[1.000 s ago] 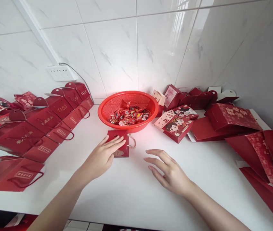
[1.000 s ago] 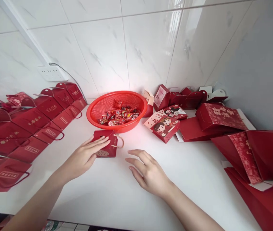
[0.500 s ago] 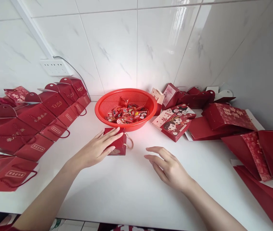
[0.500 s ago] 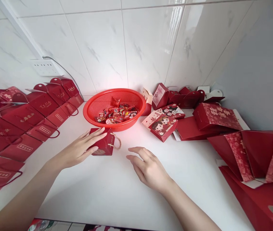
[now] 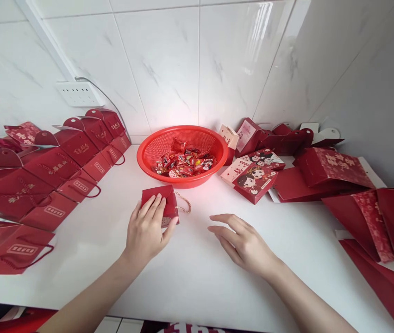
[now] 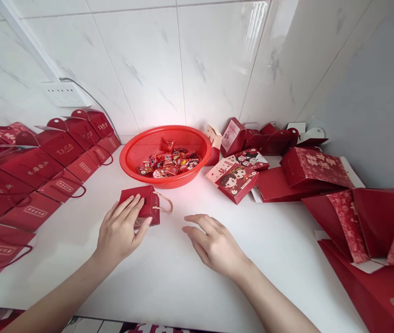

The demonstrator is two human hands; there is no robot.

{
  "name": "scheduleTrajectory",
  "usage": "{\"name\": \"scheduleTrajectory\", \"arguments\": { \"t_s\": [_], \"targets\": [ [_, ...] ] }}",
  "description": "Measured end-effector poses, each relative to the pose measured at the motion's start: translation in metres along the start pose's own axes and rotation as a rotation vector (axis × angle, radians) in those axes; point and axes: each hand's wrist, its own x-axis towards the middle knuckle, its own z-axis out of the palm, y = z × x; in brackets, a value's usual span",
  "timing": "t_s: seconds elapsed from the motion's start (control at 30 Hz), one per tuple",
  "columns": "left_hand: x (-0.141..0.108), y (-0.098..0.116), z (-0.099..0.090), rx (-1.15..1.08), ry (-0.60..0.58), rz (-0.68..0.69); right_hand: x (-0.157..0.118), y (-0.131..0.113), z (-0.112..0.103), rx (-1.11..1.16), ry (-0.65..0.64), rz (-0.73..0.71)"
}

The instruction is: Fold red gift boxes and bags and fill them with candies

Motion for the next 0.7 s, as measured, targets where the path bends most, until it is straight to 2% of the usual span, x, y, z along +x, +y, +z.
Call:
{"name": "scheduleTrajectory", "arguments": {
  "t_s": [0.17,0.33,0.53,0.7],
  "targets": [
    [0.006,-0.011,-0.018,0.054,-0.005,-0.099,0.0,-0.002,-0.001,-0.012,-0.011,-0.018],
    [0.002,-0.039,-0.03,0.116,-0.072,-0.218,0.0,-0.002,-0.001,-0.048,0.015,-0.064],
    [-0.01,-0.07,-0.031,0.101,-0.174,-0.111,-0.001,-0.006,-0.004,-0.068,-0.002,-0.082],
    [-0.018,-0.08,-0.03,-0.009,-0.271,-0.192,-0.003,-0.012,-0.007,-0.066,-0.016,-0.071]
  ]
}}
